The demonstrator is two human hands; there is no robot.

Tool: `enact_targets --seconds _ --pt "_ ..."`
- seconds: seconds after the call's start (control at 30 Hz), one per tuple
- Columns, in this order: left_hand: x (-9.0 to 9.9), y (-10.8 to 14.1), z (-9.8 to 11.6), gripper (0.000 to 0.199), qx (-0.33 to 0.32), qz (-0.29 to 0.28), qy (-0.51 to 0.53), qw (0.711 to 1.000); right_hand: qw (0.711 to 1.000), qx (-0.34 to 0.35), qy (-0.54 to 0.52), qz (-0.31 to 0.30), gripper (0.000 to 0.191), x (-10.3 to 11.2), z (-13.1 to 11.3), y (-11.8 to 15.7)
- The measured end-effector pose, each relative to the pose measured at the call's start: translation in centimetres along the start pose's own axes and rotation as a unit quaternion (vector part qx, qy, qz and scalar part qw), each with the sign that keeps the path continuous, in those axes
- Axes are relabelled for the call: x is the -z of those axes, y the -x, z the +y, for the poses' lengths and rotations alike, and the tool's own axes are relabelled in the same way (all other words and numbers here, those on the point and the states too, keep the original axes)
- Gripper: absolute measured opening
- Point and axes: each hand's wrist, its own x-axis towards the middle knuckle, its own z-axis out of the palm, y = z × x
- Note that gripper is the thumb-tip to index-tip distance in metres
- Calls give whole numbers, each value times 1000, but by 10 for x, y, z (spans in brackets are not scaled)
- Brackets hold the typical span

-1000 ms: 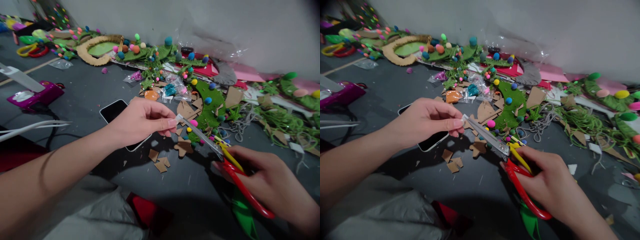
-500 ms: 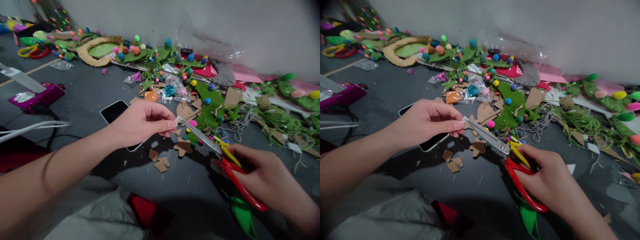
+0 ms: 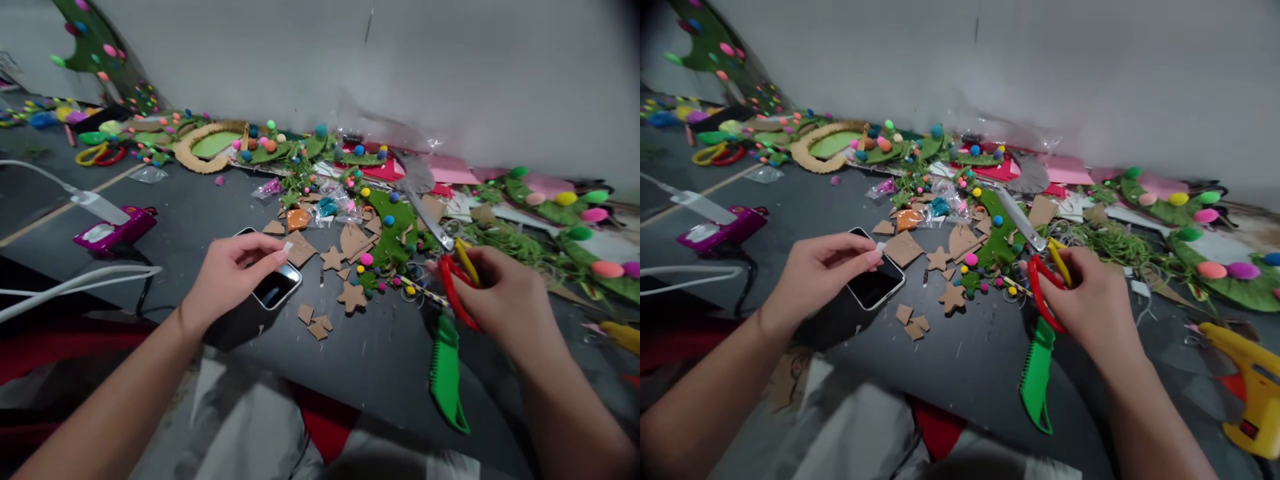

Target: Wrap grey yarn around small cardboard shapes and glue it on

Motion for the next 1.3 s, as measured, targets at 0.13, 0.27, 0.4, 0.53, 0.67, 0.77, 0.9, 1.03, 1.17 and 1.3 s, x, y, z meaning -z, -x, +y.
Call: enact_targets --seconds 0.13,0.27,0.4,0.53,0.67,0.77,0.9,1.03,1.17,1.3 --pt "-1 -37 18 16 -88 -25 -77 993 996 -75 46 33 51 7 21 -12" --pt "-13 -75 33 17 -178 -100 -146 968 988 -102 92 65 56 14 44 -20" --pt "-24 -86 25 15 -221 -118 -141 958 984 -97 93 116 55 15 63 -26" --pt "-24 -74 -1 14 -217 -40 -96 971 988 -84 65 113 54 14 66 -29" --pt "-13 -68 -22 14 -248 -17 -120 961 988 -81 71 110 55 13 63 -29" --pt "-9 -70 -31 16 -260 -18 -147 954 986 -96 86 110 52 13 67 -31" --pt "-11 -73 -36 18 -279 -11 -152 948 977 -134 113 123 50 17 78 -33" --pt "-10 -74 -36 19 -292 -17 -143 946 973 -155 125 118 48 20 86 -33" --pt "-6 -74 -32 21 -254 33 -147 956 977 -155 115 96 43 19 91 -31" --pt "-6 -75 -32 23 -208 73 -147 964 978 -155 116 80 39 18 97 -31"
